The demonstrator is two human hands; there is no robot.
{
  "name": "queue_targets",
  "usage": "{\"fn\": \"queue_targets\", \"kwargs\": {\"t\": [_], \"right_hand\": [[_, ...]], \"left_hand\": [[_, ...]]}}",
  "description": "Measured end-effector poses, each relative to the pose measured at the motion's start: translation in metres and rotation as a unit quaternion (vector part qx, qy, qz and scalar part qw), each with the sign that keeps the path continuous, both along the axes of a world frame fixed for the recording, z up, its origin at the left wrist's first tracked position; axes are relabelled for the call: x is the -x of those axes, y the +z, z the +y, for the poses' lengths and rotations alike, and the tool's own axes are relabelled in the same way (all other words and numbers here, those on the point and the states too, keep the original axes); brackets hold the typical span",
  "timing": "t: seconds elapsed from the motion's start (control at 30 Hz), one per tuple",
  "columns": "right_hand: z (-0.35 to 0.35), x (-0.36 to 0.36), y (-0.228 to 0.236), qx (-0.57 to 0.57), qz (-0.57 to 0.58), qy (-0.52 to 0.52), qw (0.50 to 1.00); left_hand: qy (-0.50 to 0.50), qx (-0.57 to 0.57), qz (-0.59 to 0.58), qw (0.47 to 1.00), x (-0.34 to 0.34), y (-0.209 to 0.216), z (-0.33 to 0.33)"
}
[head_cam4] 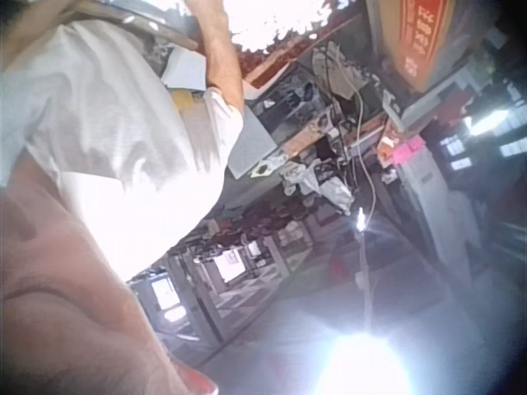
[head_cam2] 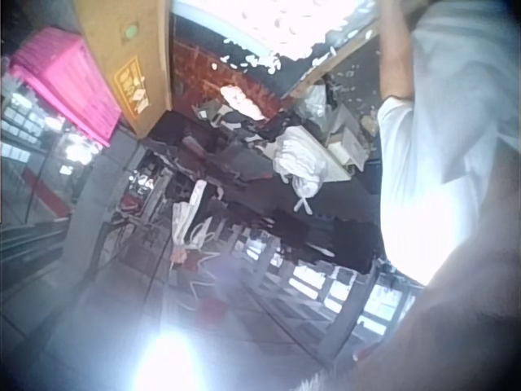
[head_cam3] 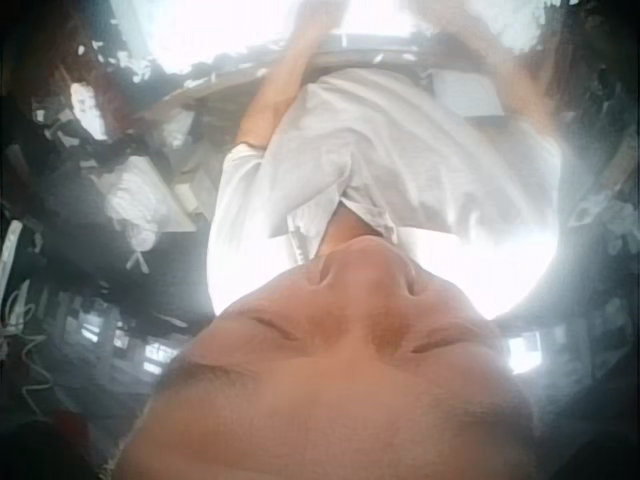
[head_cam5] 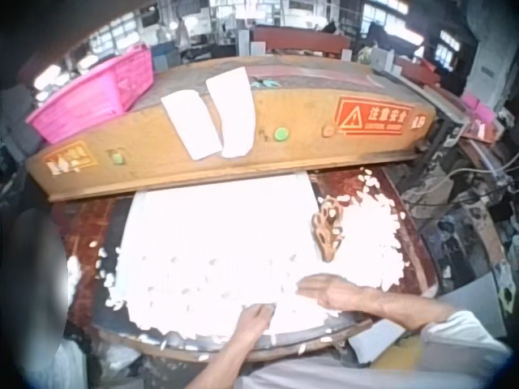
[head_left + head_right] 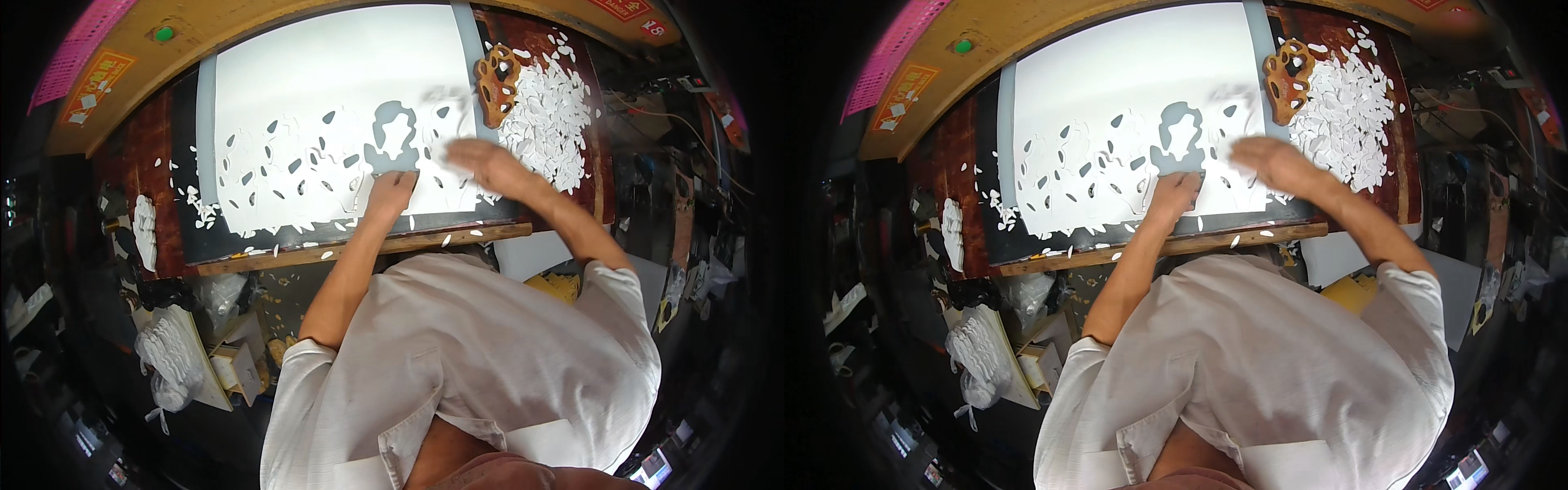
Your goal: The person removes cutout shapes from a large white sheet, stacks the cutouts, and places the remaining sheet on the floor. They then gather small white paper pieces from the table, stack them, and continue sorting and arranging the cutouts on the table.
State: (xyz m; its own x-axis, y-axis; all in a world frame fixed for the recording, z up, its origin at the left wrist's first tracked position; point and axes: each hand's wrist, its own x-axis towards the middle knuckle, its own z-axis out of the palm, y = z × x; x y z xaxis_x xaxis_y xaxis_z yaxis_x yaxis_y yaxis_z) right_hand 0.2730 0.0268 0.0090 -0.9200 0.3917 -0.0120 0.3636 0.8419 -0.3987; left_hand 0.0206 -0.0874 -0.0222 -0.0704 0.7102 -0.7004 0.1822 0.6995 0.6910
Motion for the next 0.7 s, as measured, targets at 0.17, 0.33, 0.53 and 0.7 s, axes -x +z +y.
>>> {"fn": "queue_targets", "kwargs": {"t": [0.17,0.33,0.53,0.7], "right_hand": [[-0.028,-0.033,-0.024,0.043,0.063,-0.04,0.996],[-0.014,-0.046,-0.006,0.053,0.075,-0.011,0.996],[-0.026,-0.031,-0.004,0.082,0.009,-0.024,0.996],[-0.021,-0.024,-0.01,0.073,0.037,-0.02,0.996]], "left_hand": [[-0.094,0.074,-0.05,0.992,-0.02,0.024,0.037],[0.012,0.165,-0.319,0.933,-0.021,0.037,0.062],[-0.017,0.114,-0.383,0.917,-0.006,0.021,0.048],[-0.063,0.09,-0.359,0.927,-0.008,0.013,0.044]]}}
